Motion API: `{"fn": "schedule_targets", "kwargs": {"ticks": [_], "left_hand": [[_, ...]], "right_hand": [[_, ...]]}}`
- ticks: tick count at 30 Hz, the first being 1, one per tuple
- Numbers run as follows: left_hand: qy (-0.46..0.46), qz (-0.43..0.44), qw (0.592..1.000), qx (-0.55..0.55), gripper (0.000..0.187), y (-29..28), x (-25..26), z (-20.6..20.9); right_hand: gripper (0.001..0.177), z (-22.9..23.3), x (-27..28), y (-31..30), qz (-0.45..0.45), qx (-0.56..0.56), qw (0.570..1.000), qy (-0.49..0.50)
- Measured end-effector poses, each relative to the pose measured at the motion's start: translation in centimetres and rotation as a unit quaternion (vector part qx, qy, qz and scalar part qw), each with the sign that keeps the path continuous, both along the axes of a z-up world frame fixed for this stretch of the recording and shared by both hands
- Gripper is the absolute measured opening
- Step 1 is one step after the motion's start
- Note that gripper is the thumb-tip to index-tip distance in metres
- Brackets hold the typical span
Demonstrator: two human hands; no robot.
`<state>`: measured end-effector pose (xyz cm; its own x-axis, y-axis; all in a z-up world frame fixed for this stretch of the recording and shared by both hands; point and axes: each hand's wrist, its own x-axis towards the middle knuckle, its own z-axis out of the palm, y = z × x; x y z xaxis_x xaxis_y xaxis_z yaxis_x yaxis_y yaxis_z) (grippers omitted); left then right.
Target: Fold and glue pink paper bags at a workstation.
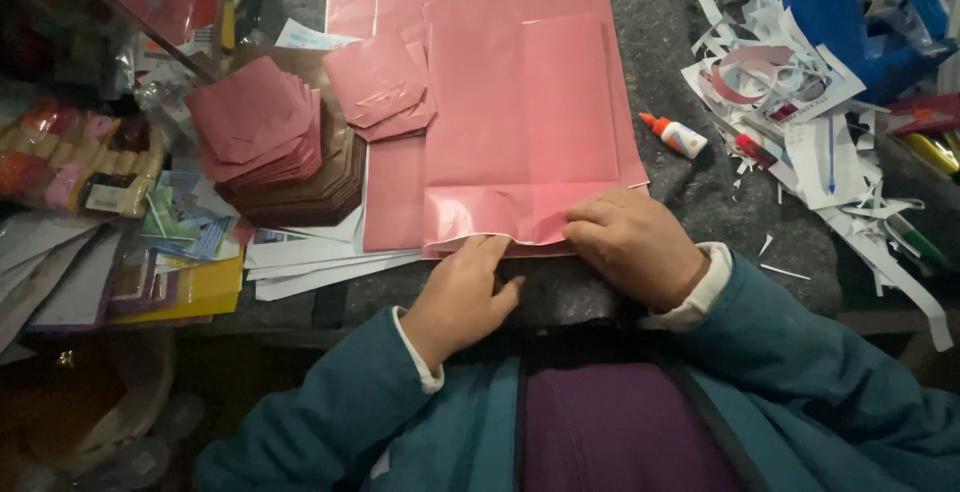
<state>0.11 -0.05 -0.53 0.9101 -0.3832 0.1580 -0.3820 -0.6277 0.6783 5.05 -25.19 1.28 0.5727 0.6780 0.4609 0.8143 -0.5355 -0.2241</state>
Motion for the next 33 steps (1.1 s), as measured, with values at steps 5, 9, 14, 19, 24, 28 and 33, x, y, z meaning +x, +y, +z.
{"fn": "schedule_targets", "kwargs": {"ticks": [5, 9, 14, 19, 24, 28, 33], "left_hand": [[-0.038, -0.010, 0.999, 0.023, 0.048, -0.2, 0.5, -1.1], [-0.033, 0.023, 0.999, -0.008, 0.039, -0.6, 0.6, -0.2], [-0.007, 0.062, 0.998, -0.003, 0.030, -1.3, 0.7, 0.8], [-0.061, 0.099, 0.993, -0.022, 0.019, -1.8, 1.2, 0.9], [-0.138, 0.113, 0.982, -0.061, 0.013, -1.9, 2.0, 1.0], [-0.137, 0.118, 0.980, -0.079, 0.015, -1.9, 2.5, 1.0], [-0.002, 0.115, 0.978, -0.174, 0.020, -1.9, 3.3, 1.0]], "right_hand": [[0.010, 0.0, 0.0, -0.4, 0.008, -0.002, 1.000, 0.022], [0.015, 0.9, -0.4, -0.2, -0.016, 0.017, 0.999, 0.044], [0.013, 0.7, -0.2, -0.7, -0.029, 0.035, 0.998, 0.050], [0.010, 1.2, 0.5, -0.8, -0.048, 0.011, 0.996, 0.074], [0.010, 2.3, 1.2, -1.5, -0.047, -0.013, 0.997, 0.056], [0.015, 3.4, 1.5, -1.7, -0.037, -0.033, 0.997, 0.061], [0.035, 3.8, 2.0, -1.9, -0.034, -0.037, 0.999, 0.005]]}}
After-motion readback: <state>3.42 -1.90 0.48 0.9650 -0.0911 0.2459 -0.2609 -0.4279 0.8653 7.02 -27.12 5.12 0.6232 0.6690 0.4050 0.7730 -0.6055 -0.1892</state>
